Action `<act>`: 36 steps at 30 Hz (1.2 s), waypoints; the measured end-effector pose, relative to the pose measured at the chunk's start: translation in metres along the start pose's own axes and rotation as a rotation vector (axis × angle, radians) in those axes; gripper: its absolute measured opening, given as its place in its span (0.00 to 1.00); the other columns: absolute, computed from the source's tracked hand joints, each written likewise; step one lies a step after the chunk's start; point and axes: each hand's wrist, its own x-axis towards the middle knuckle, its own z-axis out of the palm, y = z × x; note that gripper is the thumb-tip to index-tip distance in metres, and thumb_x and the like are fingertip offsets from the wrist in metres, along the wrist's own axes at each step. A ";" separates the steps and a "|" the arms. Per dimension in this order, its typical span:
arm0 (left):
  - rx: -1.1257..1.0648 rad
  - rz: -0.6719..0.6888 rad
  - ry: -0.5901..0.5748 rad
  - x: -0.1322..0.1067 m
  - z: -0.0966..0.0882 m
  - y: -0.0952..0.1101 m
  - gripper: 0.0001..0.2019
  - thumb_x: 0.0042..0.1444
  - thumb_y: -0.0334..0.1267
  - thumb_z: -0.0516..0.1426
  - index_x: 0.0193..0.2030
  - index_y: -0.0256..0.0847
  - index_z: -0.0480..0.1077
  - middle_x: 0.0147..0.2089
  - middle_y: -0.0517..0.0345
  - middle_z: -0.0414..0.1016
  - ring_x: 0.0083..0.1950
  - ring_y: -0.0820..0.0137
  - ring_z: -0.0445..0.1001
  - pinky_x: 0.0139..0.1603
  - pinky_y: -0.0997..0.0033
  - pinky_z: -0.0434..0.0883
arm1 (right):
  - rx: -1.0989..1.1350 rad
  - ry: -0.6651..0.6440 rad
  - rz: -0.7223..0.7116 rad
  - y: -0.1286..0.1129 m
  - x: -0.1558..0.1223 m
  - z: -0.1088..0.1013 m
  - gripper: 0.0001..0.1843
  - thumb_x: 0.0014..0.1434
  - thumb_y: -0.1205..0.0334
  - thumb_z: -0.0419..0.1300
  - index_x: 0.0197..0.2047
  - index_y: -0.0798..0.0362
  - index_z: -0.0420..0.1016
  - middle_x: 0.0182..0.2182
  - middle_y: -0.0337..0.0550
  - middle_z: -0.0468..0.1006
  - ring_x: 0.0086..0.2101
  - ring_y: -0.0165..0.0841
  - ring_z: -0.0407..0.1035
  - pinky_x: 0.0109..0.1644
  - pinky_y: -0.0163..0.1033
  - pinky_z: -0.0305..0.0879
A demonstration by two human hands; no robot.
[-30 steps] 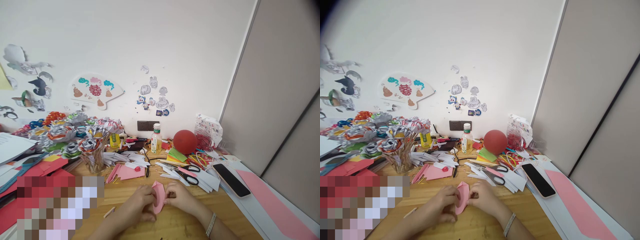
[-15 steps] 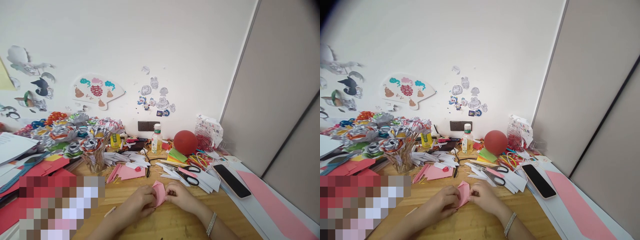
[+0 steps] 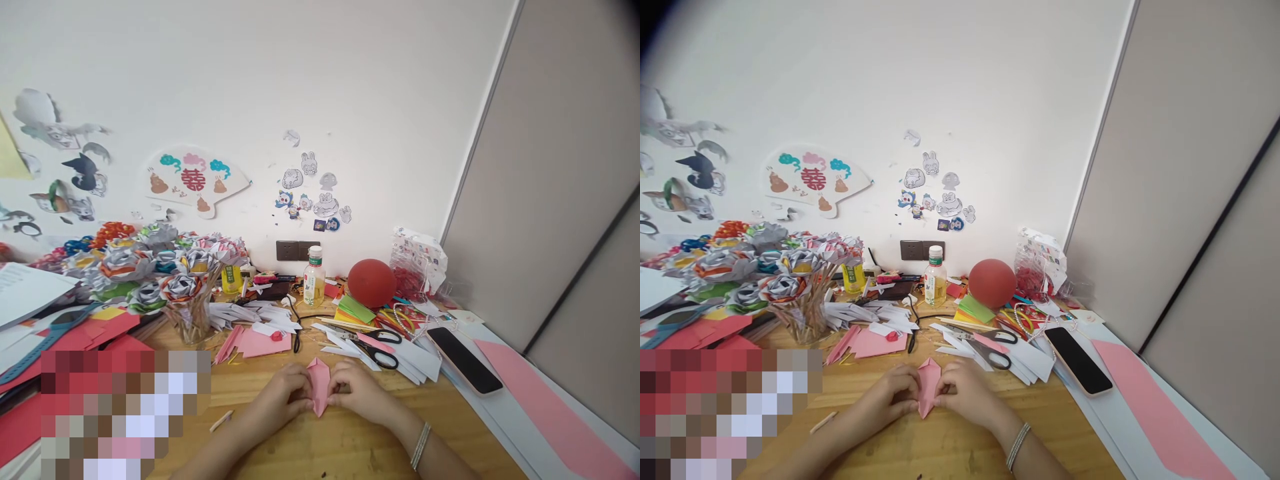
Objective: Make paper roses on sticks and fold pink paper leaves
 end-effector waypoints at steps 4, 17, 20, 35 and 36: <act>0.027 -0.105 0.038 0.002 0.004 -0.001 0.09 0.50 0.37 0.62 0.24 0.39 0.67 0.37 0.58 0.70 0.42 0.67 0.68 0.43 0.72 0.64 | -0.048 0.014 0.057 -0.005 0.001 0.002 0.08 0.46 0.64 0.70 0.24 0.52 0.74 0.26 0.34 0.74 0.32 0.31 0.66 0.37 0.34 0.56; 0.183 -0.213 0.103 0.005 0.012 0.007 0.04 0.46 0.30 0.56 0.24 0.40 0.65 0.36 0.57 0.68 0.42 0.65 0.66 0.42 0.70 0.62 | -0.138 0.098 0.198 -0.018 0.002 0.012 0.11 0.46 0.71 0.66 0.21 0.54 0.67 0.26 0.35 0.70 0.32 0.31 0.64 0.33 0.33 0.54; 0.207 -0.242 0.120 0.007 0.014 0.009 0.06 0.48 0.32 0.57 0.22 0.40 0.64 0.35 0.56 0.69 0.41 0.65 0.67 0.41 0.69 0.62 | -0.160 0.107 0.182 -0.018 0.001 0.014 0.11 0.47 0.69 0.67 0.21 0.54 0.67 0.26 0.35 0.70 0.32 0.32 0.64 0.34 0.33 0.54; 0.256 -0.277 0.138 0.010 0.018 0.012 0.06 0.48 0.36 0.59 0.24 0.40 0.66 0.37 0.55 0.69 0.41 0.64 0.66 0.41 0.68 0.63 | -0.319 -0.087 -0.165 -0.030 -0.009 -0.009 0.08 0.58 0.68 0.57 0.32 0.50 0.77 0.28 0.40 0.75 0.33 0.34 0.66 0.37 0.36 0.57; 0.254 -0.274 0.137 0.010 0.018 0.012 0.06 0.48 0.35 0.59 0.24 0.40 0.66 0.37 0.55 0.69 0.41 0.64 0.66 0.41 0.68 0.63 | -0.342 -0.101 -0.194 -0.032 -0.010 -0.012 0.09 0.59 0.68 0.57 0.34 0.50 0.78 0.28 0.40 0.76 0.33 0.34 0.67 0.37 0.37 0.57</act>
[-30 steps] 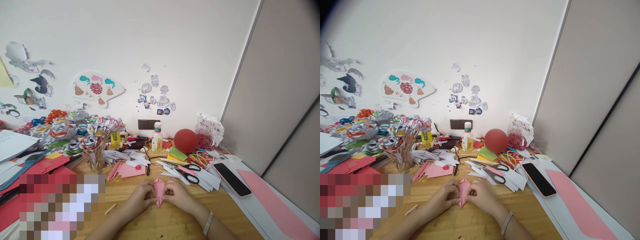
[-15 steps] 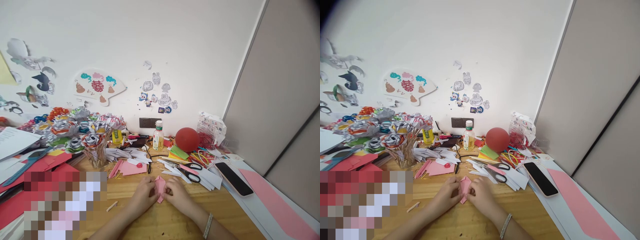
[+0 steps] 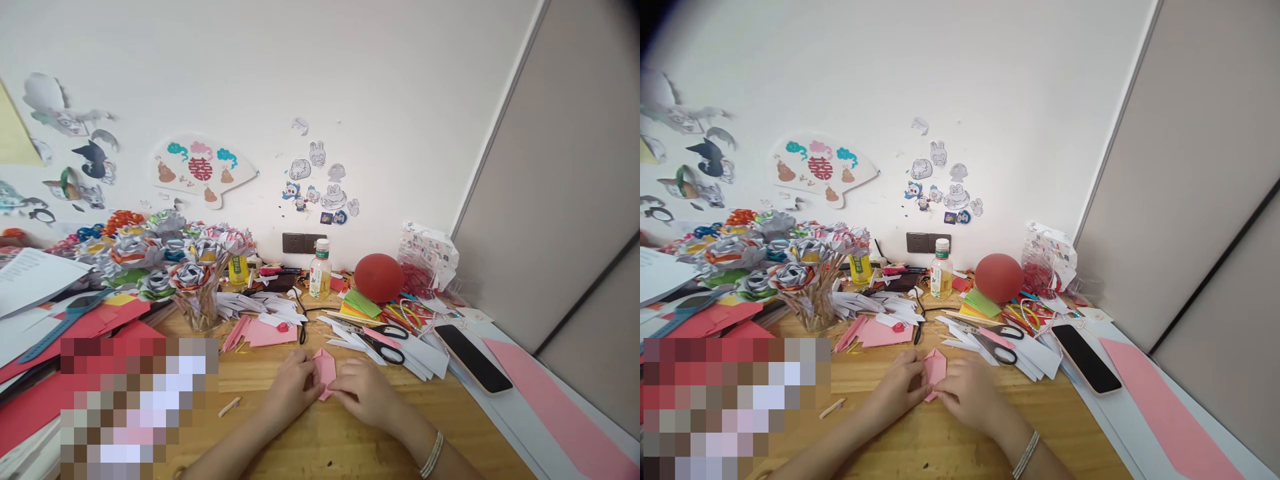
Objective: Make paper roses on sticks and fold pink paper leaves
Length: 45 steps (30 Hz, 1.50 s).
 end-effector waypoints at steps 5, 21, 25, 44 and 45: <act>-0.004 -0.010 -0.008 -0.001 0.000 0.001 0.06 0.47 0.34 0.59 0.23 0.40 0.66 0.37 0.56 0.69 0.41 0.65 0.66 0.42 0.68 0.63 | -0.060 -0.113 -0.063 -0.004 -0.003 -0.003 0.11 0.58 0.66 0.56 0.41 0.48 0.78 0.30 0.41 0.79 0.33 0.35 0.69 0.37 0.37 0.58; 0.013 -0.003 -0.017 -0.003 -0.004 0.005 0.03 0.48 0.35 0.58 0.28 0.41 0.67 0.37 0.57 0.68 0.41 0.64 0.65 0.41 0.67 0.62 | -0.166 -0.280 -0.067 -0.018 -0.006 -0.004 0.10 0.56 0.67 0.54 0.37 0.52 0.77 0.31 0.42 0.81 0.29 0.34 0.71 0.32 0.35 0.55; 0.012 -0.002 -0.026 -0.004 -0.006 0.007 0.03 0.48 0.34 0.58 0.28 0.41 0.66 0.38 0.56 0.68 0.41 0.64 0.65 0.42 0.67 0.62 | -0.161 -0.262 -0.023 -0.015 -0.006 -0.005 0.14 0.60 0.64 0.51 0.40 0.48 0.78 0.30 0.41 0.81 0.28 0.34 0.72 0.29 0.36 0.53; 0.000 0.018 -0.019 -0.005 -0.006 0.005 0.04 0.49 0.35 0.58 0.29 0.42 0.65 0.37 0.57 0.67 0.42 0.64 0.65 0.42 0.67 0.62 | -0.173 -0.282 -0.005 -0.017 -0.005 -0.010 0.13 0.61 0.63 0.52 0.44 0.46 0.77 0.32 0.40 0.81 0.29 0.34 0.73 0.29 0.35 0.52; 0.009 0.019 -0.017 -0.005 -0.007 0.004 0.05 0.49 0.36 0.59 0.30 0.42 0.66 0.38 0.57 0.68 0.42 0.64 0.65 0.42 0.66 0.63 | -0.182 -0.284 -0.009 -0.018 -0.005 -0.008 0.13 0.61 0.63 0.52 0.43 0.47 0.77 0.31 0.40 0.81 0.28 0.34 0.72 0.28 0.35 0.51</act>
